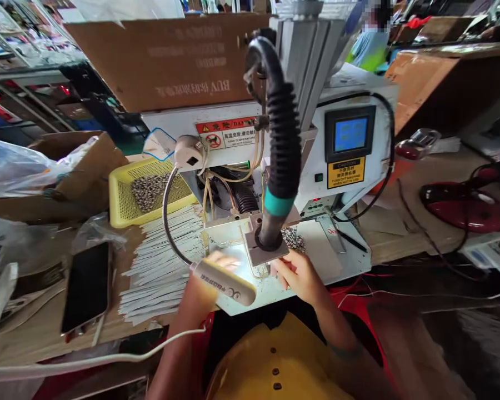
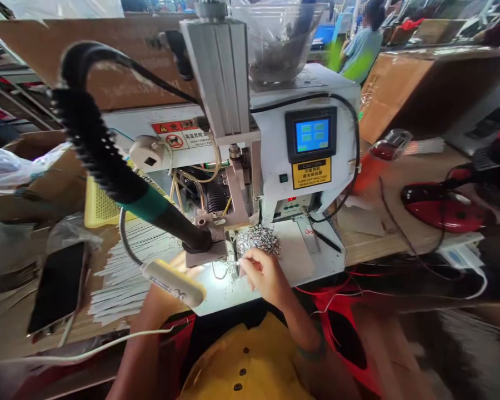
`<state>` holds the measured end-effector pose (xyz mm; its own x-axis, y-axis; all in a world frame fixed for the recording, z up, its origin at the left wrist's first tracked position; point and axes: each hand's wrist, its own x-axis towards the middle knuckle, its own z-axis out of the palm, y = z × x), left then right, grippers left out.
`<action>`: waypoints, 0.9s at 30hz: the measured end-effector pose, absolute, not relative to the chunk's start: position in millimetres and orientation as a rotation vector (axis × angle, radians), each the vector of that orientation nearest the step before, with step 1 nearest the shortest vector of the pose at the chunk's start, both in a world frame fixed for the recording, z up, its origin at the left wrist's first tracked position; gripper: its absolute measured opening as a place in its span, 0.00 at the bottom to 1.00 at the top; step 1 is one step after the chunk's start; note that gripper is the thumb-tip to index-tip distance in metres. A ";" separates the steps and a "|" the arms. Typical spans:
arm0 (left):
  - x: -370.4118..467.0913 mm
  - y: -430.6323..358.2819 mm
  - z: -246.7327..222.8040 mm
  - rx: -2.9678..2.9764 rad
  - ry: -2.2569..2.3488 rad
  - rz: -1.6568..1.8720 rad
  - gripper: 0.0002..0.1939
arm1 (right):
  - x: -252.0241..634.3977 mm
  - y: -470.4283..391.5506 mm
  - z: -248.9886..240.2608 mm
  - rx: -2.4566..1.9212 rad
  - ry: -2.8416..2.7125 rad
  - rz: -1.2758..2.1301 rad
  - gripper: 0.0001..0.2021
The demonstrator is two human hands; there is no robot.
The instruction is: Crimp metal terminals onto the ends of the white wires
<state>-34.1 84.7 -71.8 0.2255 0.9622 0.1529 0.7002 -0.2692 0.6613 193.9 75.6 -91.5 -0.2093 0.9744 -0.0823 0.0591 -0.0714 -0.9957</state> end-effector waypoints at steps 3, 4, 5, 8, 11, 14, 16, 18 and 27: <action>-4.2 84.1 -73.6 2.098 1.299 0.673 0.16 | 184.7 79.5 -97.6 -1.201 -1.358 1.458 0.14; 2.1 83.8 -74.8 2.080 1.307 0.673 0.17 | 183.3 80.5 -98.8 -1.205 -1.356 1.477 0.14; 6.4 83.4 -76.0 2.048 1.340 0.675 0.17 | 182.6 81.2 -99.6 -1.206 -1.352 1.496 0.15; 11.0 81.4 -80.4 1.954 1.451 0.674 0.17 | 182.3 82.5 -100.3 -1.195 -1.325 1.534 0.14; 10.3 79.3 -85.3 1.897 1.529 0.676 0.17 | 182.6 81.9 -101.5 -1.193 -1.303 1.543 0.14; 10.0 78.3 -88.3 1.859 1.607 0.673 0.16 | 182.3 80.3 -102.9 -1.210 -1.310 1.517 0.14; 10.6 78.4 -88.1 1.846 1.632 0.707 0.14 | 181.8 79.3 -102.7 -1.222 -1.323 1.485 0.14; 11.2 79.1 -86.4 1.850 1.593 0.775 0.12 | 181.2 78.7 -101.3 -1.222 -1.320 1.468 0.13; 11.8 81.8 -81.8 1.884 1.457 0.822 0.17 | 180.0 77.2 -95.5 -1.242 -1.354 1.419 0.10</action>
